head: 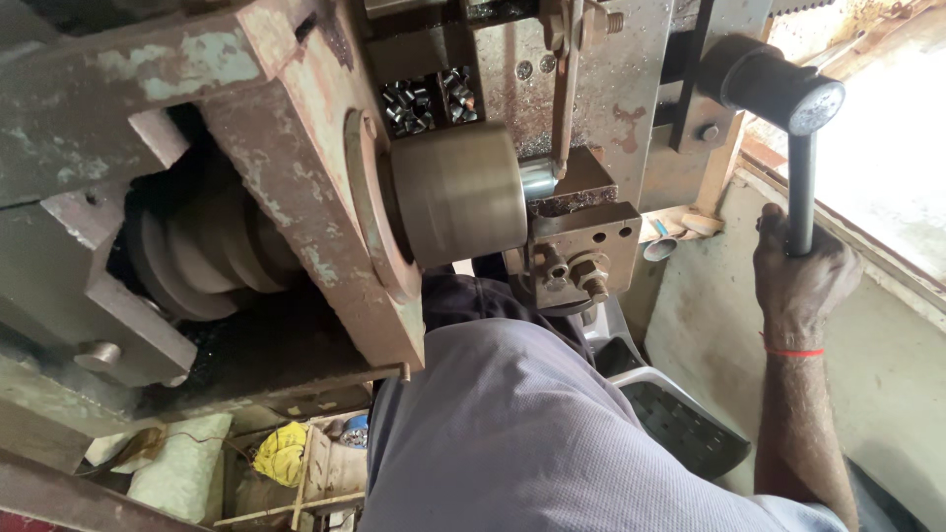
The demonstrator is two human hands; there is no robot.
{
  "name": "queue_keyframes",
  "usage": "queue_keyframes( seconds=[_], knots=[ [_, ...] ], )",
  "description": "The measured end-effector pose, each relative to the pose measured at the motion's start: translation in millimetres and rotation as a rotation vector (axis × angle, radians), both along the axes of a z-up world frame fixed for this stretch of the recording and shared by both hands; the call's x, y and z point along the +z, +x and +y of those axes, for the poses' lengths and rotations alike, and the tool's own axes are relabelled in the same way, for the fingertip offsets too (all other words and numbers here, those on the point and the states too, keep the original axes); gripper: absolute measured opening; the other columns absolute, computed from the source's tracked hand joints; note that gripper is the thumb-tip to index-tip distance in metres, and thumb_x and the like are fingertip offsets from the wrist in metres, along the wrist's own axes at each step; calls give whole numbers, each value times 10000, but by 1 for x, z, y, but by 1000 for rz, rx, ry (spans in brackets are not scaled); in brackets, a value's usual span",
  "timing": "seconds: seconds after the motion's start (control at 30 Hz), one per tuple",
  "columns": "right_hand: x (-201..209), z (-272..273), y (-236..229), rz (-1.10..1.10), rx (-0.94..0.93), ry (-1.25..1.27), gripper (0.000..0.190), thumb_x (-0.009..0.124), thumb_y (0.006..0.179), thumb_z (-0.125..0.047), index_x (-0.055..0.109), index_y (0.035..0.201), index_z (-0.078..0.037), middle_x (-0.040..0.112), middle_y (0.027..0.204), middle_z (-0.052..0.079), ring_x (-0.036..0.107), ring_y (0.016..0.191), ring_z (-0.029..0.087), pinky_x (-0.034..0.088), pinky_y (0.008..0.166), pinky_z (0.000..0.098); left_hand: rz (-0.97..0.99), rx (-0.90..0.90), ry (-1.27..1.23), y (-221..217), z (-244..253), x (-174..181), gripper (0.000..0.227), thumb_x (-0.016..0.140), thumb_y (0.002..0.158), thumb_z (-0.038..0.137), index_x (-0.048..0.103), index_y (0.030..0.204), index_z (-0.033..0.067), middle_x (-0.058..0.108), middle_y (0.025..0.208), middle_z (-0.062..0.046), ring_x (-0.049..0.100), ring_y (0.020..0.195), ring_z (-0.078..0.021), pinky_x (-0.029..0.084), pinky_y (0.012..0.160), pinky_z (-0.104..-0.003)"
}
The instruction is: The person operates a metal lathe to machine small cylindrical metal parts. They use a long metal rod to control the machine's feed and a red-handled tool to inspect the finished components. The operator repeatedly cycles the machine, removes the finished parts, and places them into a collection bin.
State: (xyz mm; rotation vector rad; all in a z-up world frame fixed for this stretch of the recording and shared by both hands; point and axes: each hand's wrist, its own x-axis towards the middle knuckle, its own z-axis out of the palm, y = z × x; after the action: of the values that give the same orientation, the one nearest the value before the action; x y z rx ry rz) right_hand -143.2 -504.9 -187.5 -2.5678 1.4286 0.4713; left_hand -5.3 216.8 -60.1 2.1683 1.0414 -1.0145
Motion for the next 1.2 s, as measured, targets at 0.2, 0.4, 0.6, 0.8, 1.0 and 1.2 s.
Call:
queue_keyframes(
  seconds=[0.2, 0.4, 0.6, 0.8, 1.0, 1.2],
  knots=[
    [-1, 0, 0, -42, 33, -29, 230, 735, 1060, -248, 831, 932, -82, 717, 732, 75, 684, 673, 233, 531, 712, 375, -20, 25, 0, -31, -5, -6, 593, 464, 1085, 489, 607, 1031, -85, 679, 787, -198, 667, 706, -266, 553, 725, -362],
    [1, 5, 7, -27, 6, -44, 253, 774, 1078, -286, 835, 944, -80, 716, 757, 84, 696, 675, 249, 539, 722, 390, -46, 59, 12, -65, -12, -7, 602, 455, 1095, 488, 610, 998, -86, 678, 784, -192, 663, 713, -261, 551, 742, -356],
    [3, 6, 10, -57, 5, -28, 267, 758, 1083, -285, 828, 924, -82, 697, 712, 76, 689, 671, 246, 533, 717, 392, -66, 64, 9, -68, -21, -4, 613, 447, 1105, 487, 612, 966, -86, 676, 781, -187, 660, 719, -255, 549, 760, -350],
    [3, 6, 12, -21, 1, -45, 278, 765, 1061, -305, 821, 909, -79, 653, 656, 77, 647, 572, 237, 497, 619, 386, -120, 63, 24, -75, -26, -10, 628, 438, 1116, 487, 615, 933, -87, 675, 778, -182, 656, 726, -250, 547, 777, -344],
    [3, 4, 8, -82, 30, -41, 285, 759, 1061, -293, 812, 892, -70, 648, 656, 75, 646, 567, 231, 498, 607, 394, -225, 43, 62, -74, -42, -15, 645, 430, 1126, 486, 617, 900, -88, 674, 775, -177, 652, 733, -245, 545, 794, -338],
    [8, 5, 5, -94, 51, -93, 322, 803, 1044, -352, 807, 939, -48, 645, 653, 140, 650, 573, 315, 523, 627, 437, -440, 27, 144, -57, -83, -3, 664, 421, 1136, 486, 620, 868, -89, 672, 772, -171, 649, 740, -240, 543, 811, -332]
  ],
)
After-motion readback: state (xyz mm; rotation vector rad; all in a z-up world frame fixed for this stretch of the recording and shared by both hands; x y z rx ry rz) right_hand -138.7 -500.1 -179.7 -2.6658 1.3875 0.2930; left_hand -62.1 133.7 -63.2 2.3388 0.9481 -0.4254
